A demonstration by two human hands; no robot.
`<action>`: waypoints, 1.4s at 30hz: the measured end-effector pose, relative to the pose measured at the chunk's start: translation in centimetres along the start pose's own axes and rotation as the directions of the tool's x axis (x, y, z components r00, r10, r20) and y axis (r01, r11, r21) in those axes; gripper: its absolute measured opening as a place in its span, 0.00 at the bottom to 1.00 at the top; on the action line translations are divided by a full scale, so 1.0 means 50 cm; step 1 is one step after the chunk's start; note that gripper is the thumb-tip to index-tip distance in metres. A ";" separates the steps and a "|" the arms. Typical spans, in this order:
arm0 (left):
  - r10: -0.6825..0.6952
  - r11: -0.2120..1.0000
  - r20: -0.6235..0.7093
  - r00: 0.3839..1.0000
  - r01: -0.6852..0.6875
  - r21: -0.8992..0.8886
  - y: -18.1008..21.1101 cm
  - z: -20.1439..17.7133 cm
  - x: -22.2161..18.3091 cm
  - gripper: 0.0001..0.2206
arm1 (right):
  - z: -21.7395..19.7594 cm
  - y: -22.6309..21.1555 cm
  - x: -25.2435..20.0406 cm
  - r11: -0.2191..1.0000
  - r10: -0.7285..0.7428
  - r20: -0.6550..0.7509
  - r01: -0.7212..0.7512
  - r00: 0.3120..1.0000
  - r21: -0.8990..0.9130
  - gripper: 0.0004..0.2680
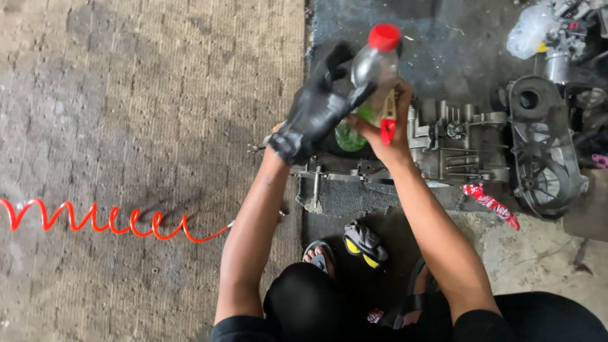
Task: A person cleans a motorcycle engine casing using a brush, cleaning liquid, and a cloth while sitting on the floor.
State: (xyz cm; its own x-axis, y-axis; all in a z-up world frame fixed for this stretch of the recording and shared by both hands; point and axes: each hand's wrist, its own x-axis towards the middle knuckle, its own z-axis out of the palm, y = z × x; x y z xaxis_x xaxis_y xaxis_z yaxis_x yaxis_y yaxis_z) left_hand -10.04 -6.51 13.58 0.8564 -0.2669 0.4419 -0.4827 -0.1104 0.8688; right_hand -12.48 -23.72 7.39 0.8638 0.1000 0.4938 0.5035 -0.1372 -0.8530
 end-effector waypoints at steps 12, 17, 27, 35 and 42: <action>-0.285 0.552 0.042 0.957 0.200 -0.809 -0.141 0.002 -0.212 0.28 | 0.130 -0.048 -0.007 0.908 0.056 0.225 -0.143 0.973 0.395 0.24; -0.604 0.651 -0.405 0.686 0.718 0.247 -0.086 -0.005 -0.229 0.23 | 0.082 -0.095 0.018 0.989 0.043 0.377 -0.093 0.925 0.115 0.12; -0.733 0.565 -0.488 0.473 0.824 -0.050 -0.052 -0.012 -0.384 0.42 | -0.153 -0.016 0.004 0.969 0.238 0.456 -0.178 0.858 -0.170 0.11; -0.641 0.408 -0.627 0.442 0.889 0.209 -0.130 0.052 -0.524 0.37 | -0.211 0.115 -0.032 0.927 0.340 0.421 -0.376 0.841 0.003 0.09; -0.634 0.429 -0.699 0.330 0.902 0.036 -0.120 0.113 -0.532 0.38 | -0.157 0.171 -0.016 0.913 0.287 0.436 -0.382 0.853 0.146 0.09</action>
State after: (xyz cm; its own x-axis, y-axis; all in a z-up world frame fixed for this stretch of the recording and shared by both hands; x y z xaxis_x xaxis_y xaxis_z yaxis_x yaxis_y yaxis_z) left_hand -30.98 -4.15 -4.64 0.7168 0.6513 -0.2492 0.5589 -0.3228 0.7638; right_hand -8.73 -32.69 1.04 0.8739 0.4752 0.1025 0.1270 -0.0197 -0.9917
